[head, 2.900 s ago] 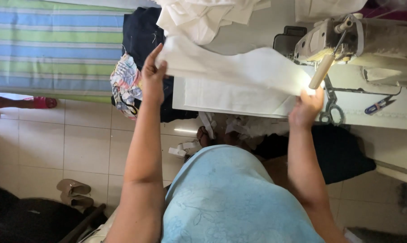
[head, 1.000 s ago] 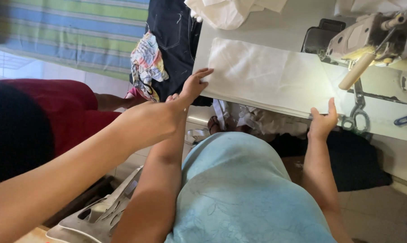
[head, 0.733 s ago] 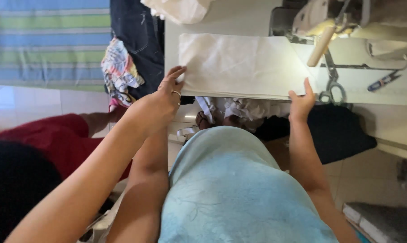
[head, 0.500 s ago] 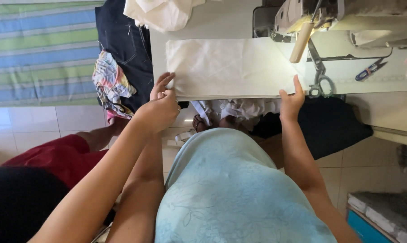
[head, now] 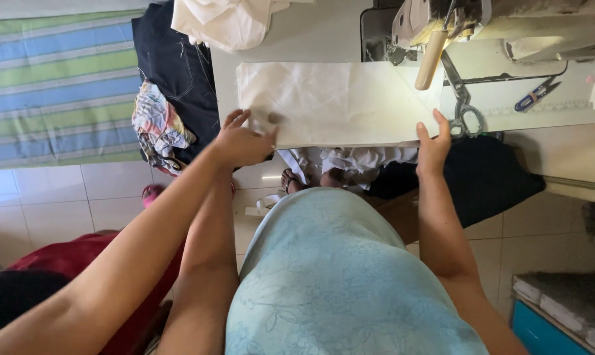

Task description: The person is aligning and cutting pieces of white fabric using scissors at a sewing workstation.

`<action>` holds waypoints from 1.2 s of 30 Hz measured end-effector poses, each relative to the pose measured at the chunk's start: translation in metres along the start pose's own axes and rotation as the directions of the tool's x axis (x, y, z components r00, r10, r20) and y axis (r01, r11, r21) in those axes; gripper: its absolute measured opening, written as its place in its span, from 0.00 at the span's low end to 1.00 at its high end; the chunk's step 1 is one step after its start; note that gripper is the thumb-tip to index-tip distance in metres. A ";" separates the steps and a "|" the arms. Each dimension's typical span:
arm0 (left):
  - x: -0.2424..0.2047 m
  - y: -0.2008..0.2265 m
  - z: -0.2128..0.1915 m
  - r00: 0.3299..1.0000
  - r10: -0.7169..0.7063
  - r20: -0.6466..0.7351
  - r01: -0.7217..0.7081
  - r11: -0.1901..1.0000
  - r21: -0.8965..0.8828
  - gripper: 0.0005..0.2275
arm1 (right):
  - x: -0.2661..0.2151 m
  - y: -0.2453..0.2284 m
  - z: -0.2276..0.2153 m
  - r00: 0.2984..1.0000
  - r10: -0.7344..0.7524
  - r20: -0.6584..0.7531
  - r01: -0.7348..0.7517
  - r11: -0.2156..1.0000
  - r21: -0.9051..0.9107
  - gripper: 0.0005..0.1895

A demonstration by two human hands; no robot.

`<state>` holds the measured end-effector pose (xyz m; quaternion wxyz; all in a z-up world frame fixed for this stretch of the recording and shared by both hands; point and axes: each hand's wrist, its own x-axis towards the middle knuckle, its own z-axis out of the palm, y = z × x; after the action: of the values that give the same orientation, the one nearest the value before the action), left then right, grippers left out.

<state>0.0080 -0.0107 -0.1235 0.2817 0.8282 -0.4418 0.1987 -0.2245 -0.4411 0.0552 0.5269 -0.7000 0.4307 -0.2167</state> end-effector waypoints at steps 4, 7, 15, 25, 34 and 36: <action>-0.006 -0.020 -0.071 0.965 -0.208 0.160 0.202 0.978 0.053 0.11 | 0.021 0.033 -0.009 0.988 -0.153 0.003 0.153 0.982 -0.111 0.25; 0.032 0.031 -0.062 0.792 -0.498 0.354 0.472 0.867 0.161 0.17 | -0.004 -0.004 -0.009 0.978 -0.158 0.139 0.181 0.968 -0.174 0.39; 0.084 0.069 -0.031 0.707 -0.542 0.453 0.517 0.834 0.190 0.09 | 0.008 0.045 -0.019 0.859 -0.505 -0.077 0.257 0.558 -0.789 0.47; 0.103 0.054 -0.023 0.660 -0.578 0.480 0.614 0.783 0.100 0.20 | -0.026 0.003 0.050 0.760 -0.591 0.271 0.650 0.675 -0.349 0.28; 0.184 0.178 -0.024 0.762 -0.389 0.517 0.597 0.730 -0.332 0.12 | -0.038 -0.024 0.101 0.615 0.203 0.762 -0.649 0.678 0.343 0.28; 0.193 0.209 -0.005 0.879 -0.169 0.446 0.350 0.863 -0.364 0.14 | -0.023 0.022 0.114 0.439 0.331 0.835 -0.866 0.404 0.295 0.29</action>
<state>-0.0664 -0.2209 0.0527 0.3873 0.8199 -0.4046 -0.1183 -0.1590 -0.3605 -0.0017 0.9024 -0.2395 0.3345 0.1280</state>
